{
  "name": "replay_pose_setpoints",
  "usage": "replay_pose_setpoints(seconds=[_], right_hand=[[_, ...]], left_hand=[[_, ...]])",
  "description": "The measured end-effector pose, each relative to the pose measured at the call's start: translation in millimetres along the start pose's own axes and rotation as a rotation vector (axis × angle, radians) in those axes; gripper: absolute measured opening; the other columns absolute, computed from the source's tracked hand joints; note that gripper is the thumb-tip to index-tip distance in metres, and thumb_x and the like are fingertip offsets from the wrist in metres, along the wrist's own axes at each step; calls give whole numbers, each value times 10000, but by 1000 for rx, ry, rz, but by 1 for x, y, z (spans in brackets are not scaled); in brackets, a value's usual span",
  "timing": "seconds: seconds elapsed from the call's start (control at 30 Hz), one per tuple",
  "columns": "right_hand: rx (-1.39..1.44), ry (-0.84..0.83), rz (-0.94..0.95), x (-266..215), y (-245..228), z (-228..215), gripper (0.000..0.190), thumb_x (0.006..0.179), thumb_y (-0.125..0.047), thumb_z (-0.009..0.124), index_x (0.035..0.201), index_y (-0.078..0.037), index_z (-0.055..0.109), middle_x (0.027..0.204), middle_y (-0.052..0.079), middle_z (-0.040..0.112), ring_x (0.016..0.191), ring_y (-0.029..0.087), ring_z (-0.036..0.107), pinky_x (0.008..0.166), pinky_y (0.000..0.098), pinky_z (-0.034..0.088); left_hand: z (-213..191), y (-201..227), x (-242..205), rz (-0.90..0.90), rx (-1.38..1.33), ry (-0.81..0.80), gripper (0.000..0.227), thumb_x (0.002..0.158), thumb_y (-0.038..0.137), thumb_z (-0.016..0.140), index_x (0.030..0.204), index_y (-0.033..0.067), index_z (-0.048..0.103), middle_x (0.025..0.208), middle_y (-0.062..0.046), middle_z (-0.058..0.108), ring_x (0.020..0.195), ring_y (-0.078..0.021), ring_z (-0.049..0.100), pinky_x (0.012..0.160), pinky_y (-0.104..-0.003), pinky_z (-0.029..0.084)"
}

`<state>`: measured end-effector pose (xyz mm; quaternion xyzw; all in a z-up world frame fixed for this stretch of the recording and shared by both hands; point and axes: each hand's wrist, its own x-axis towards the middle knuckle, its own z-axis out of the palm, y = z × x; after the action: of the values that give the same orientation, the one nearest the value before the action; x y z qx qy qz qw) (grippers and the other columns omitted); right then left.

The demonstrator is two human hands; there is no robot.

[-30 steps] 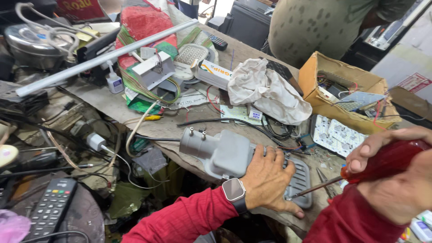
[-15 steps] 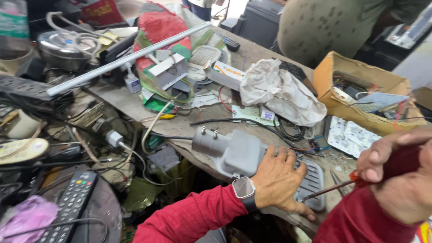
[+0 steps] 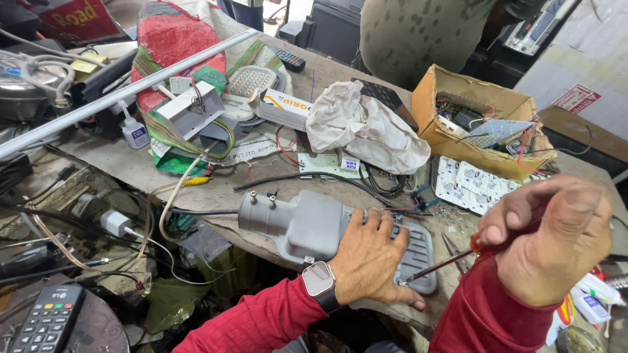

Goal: The person assembles an LED light fixture by placing a circuit board into a housing, inserting a rubber gasket, and securing the cover with screws. They use a screwdriver to tighten multiple screws on the fixture's casing.

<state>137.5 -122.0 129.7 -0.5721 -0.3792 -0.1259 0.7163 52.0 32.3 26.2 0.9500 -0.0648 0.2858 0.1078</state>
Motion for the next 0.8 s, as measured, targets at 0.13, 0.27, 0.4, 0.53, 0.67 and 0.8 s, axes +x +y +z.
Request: replay_pose_setpoints(seconds=[0.13, 0.27, 0.4, 0.53, 0.67, 0.8], right_hand=[[730, -902, 112, 57, 5, -12, 436, 1084, -466, 501, 961, -51, 542, 653, 81, 555, 516, 230, 606, 474, 339, 558], [1109, -1103, 57, 54, 14, -1, 418, 1016, -438, 482, 939, -34, 553, 586, 24, 587, 402, 121, 596, 387, 320, 531], [83, 13, 81, 0, 1, 2, 436, 1111, -483, 525, 1054, -54, 467, 674, 73, 376, 494, 149, 336, 449, 296, 348], [337, -399, 113, 18, -7, -2, 431, 1082, -465, 573, 953, -58, 520, 641, 63, 442, 473, 145, 382, 435, 315, 388], [627, -538, 203, 40, 13, -20, 379, 1035, -399, 609, 911, -48, 537, 546, 43, 456, 390, 108, 396, 374, 291, 384], [621, -294, 180, 23, 25, -12, 342, 1079, -330, 592, 937, -29, 508, 572, 45, 434, 394, 83, 378, 372, 264, 354]], left_hand=[[9, 1, -4, -11, -35, -56, 1224, 567, 961, 595, 1244, -57, 651, 1214, -359, 618, 1184, -495, 569, 953, -560, 400], [9, -5, 1, -22, -30, -58, 1228, 540, 953, 611, 1247, -51, 646, 1212, -352, 613, 1197, -500, 553, 978, -572, 384], [9, 3, 1, -42, -27, -89, 1230, 538, 948, 623, 1246, -58, 636, 1233, -335, 611, 1223, -484, 549, 1012, -572, 369], [-4, -1, 2, -33, -13, -77, 1230, 528, 947, 637, 1260, -42, 638, 1214, -338, 613, 1207, -503, 540, 1007, -581, 362], [0, 0, 3, -40, -60, -143, 1216, 572, 936, 634, 1278, -54, 629, 1227, -331, 610, 1226, -484, 537, 1019, -573, 364], [-3, 0, 6, -68, -58, -133, 1212, 532, 910, 663, 1271, -49, 628, 1235, -337, 594, 1202, -489, 532, 1011, -585, 351]])
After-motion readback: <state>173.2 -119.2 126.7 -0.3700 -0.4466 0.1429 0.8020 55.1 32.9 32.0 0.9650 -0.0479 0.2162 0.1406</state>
